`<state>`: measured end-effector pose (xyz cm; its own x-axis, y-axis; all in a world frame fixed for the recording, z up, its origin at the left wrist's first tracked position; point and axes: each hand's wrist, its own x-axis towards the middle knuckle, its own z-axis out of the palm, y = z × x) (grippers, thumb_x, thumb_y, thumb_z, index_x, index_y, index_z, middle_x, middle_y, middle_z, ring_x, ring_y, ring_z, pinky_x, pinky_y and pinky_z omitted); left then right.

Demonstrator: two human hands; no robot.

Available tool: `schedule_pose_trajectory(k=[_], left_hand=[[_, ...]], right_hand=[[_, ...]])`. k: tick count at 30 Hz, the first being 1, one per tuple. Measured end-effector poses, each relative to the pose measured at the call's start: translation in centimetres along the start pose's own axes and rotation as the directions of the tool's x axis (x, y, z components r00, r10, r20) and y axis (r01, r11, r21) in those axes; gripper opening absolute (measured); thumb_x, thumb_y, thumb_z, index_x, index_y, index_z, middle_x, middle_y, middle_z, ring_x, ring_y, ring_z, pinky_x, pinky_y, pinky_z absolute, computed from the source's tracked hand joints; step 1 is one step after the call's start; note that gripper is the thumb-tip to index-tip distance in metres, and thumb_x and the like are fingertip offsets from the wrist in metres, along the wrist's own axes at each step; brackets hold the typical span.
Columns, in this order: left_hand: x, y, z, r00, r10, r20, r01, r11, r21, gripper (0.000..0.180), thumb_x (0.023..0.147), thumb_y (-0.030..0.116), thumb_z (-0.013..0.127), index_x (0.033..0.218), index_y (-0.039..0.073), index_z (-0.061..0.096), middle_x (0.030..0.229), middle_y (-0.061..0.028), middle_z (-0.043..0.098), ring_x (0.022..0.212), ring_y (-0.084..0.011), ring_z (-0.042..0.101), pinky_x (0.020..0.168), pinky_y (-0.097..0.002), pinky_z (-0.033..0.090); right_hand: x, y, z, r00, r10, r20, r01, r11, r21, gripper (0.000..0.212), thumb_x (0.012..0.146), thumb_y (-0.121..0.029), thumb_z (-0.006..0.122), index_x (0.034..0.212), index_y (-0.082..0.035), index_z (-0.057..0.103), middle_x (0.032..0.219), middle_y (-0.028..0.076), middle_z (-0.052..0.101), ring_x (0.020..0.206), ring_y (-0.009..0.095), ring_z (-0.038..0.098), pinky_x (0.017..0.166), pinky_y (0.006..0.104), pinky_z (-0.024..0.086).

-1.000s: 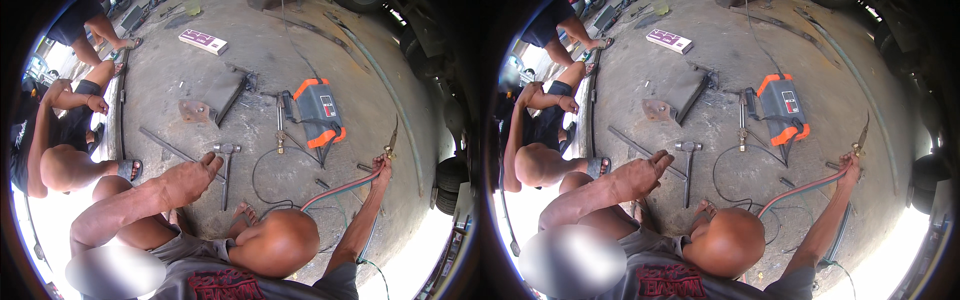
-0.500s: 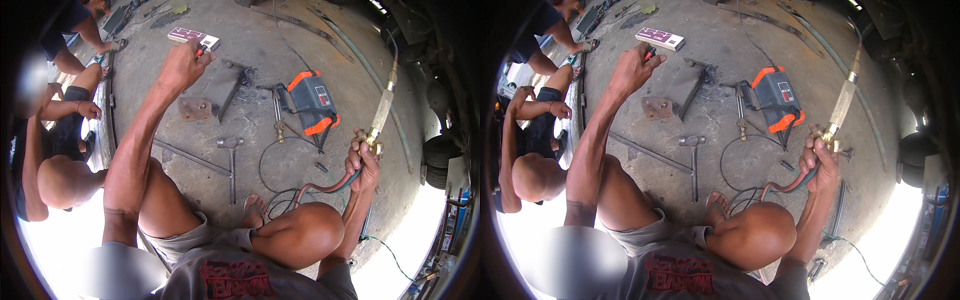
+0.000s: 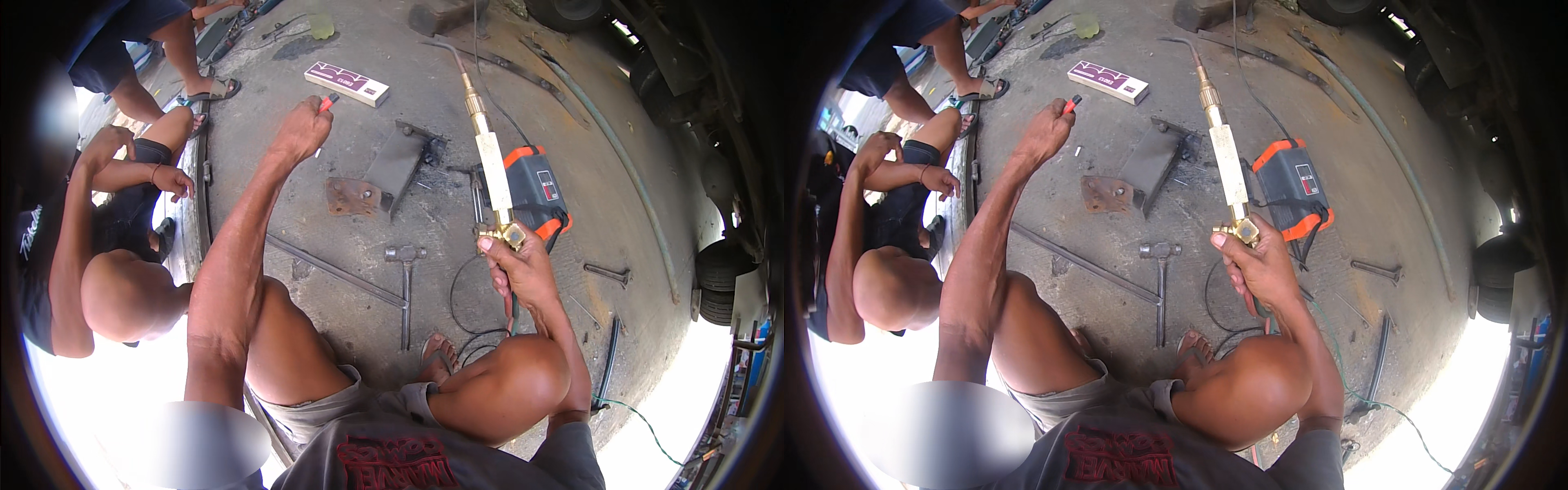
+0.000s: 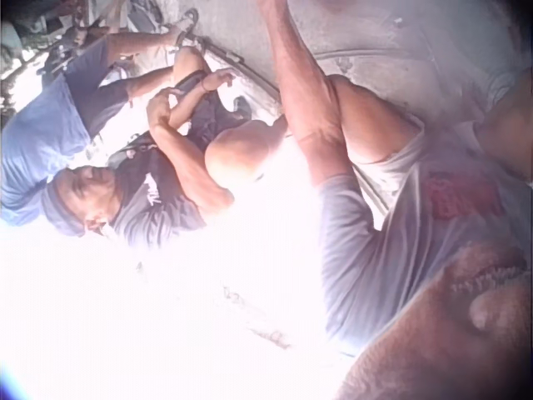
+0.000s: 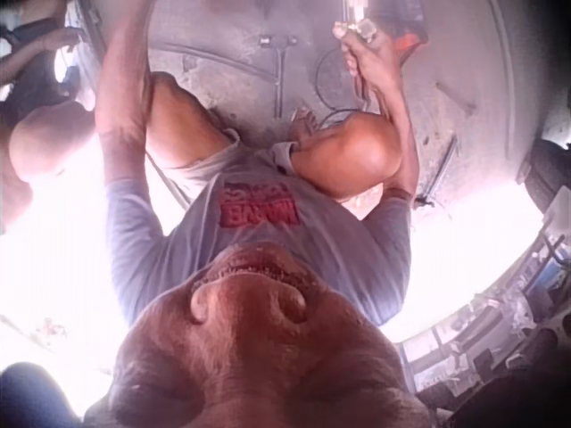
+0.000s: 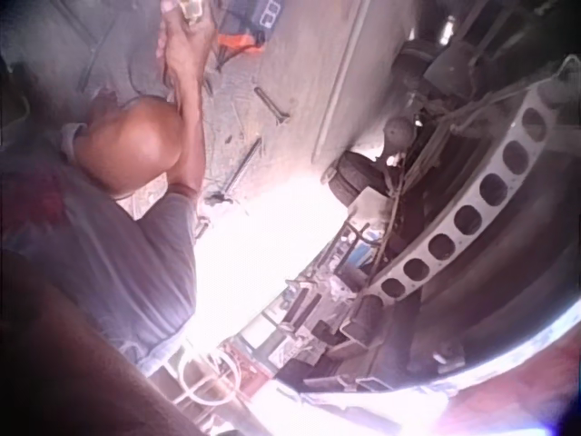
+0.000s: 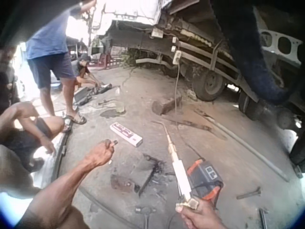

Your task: The person sits on the floor and uses a welding torch to heat and weld a metal plate. They repeatedly ignite the torch, apply the flame to the metal, and use a hammer and chisel to adjust the workpiece between welding passes.

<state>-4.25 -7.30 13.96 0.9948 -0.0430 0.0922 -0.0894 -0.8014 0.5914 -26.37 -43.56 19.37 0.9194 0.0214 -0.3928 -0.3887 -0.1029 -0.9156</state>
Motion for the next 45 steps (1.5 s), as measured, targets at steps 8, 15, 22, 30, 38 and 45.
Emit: schedule_pose_trajectory(k=[8,15,22,30,38,45], left_hand=[[0.6,-2.2,0.0,0.998,-0.055,-0.021,0.054,0.996,-0.074,0.043,0.097,0.03,0.062,0.122,-0.006,0.06,0.102,-0.0281,0.065,0.095,-0.0364,0.064,0.085,-0.0503,0.049],[1.4,-3.1,0.9,0.992,-0.097,-0.082,0.063,0.937,-0.344,0.05,0.102,0.042,0.07,0.126,-0.001,0.061,0.095,-0.0139,0.065,0.087,-0.0246,0.061,0.079,-0.0413,0.049],[1.6,-0.4,1.1,0.956,-0.263,0.13,0.293,0.861,-0.415,0.043,0.099,0.038,0.074,0.106,-0.005,0.07,0.081,-0.0063,0.06,0.08,-0.0181,0.056,0.075,-0.0368,0.047],[2.7,-0.2,3.4,0.982,-0.178,-0.06,0.141,0.91,-0.39,0.028,0.094,0.022,0.067,0.112,0.0,0.063,0.086,-0.0059,0.06,0.079,-0.0231,0.057,0.076,-0.0387,0.046],[3.5,0.1,3.2,0.953,-0.304,0.008,0.27,0.833,-0.482,0.06,0.089,0.039,0.072,0.127,-0.006,0.062,0.113,-0.0216,0.069,0.108,-0.0309,0.064,0.095,-0.0465,0.049],[3.4,1.2,2.9,0.93,-0.364,-0.044,0.302,0.829,-0.471,0.104,0.072,0.076,0.081,0.126,-0.011,0.062,0.101,-0.0182,0.063,0.093,-0.0283,0.062,0.076,-0.0415,0.05]], right_hand=[[0.5,0.8,2.4,0.992,0.05,0.114,-0.045,0.998,-0.052,0.023,0.099,-0.017,0.079,0.107,-0.004,0.062,0.067,-0.001,0.055,0.048,0.007,0.048,0.041,0.026,0.039],[0.0,0.5,2.9,0.983,0.045,0.176,-0.026,0.994,-0.107,0.026,0.097,-0.009,0.078,0.115,-0.002,0.061,0.067,-0.001,0.056,0.05,0.006,0.05,0.043,0.0267,0.041],[-0.4,0.8,2.6,0.981,0.064,0.182,-0.052,0.996,-0.068,0.024,0.098,-0.009,0.077,0.114,-0.003,0.06,0.066,-0.003,0.055,0.049,0.006,0.049,0.042,0.0265,0.039],[-0.1,1.9,1.9,0.979,0.071,0.193,-0.065,0.997,-0.037,0.029,0.1,-0.016,0.078,0.119,-0.004,0.059,0.07,-0.002,0.057,0.051,0.007,0.05,0.043,0.0275,0.041],[0.5,1.9,2.6,0.979,0.07,0.191,-0.061,0.997,-0.052,0.027,0.099,-0.017,0.078,0.111,-0.001,0.06,0.071,0.001,0.058,0.048,0.007,0.05,0.04,0.0283,0.04],[0.8,1.6,2.9,0.97,0.079,0.23,-0.072,0.997,-0.04,0.028,0.099,-0.017,0.078,0.111,-0.001,0.059,0.071,0.001,0.058,0.048,0.007,0.05,0.04,0.0279,0.04]])
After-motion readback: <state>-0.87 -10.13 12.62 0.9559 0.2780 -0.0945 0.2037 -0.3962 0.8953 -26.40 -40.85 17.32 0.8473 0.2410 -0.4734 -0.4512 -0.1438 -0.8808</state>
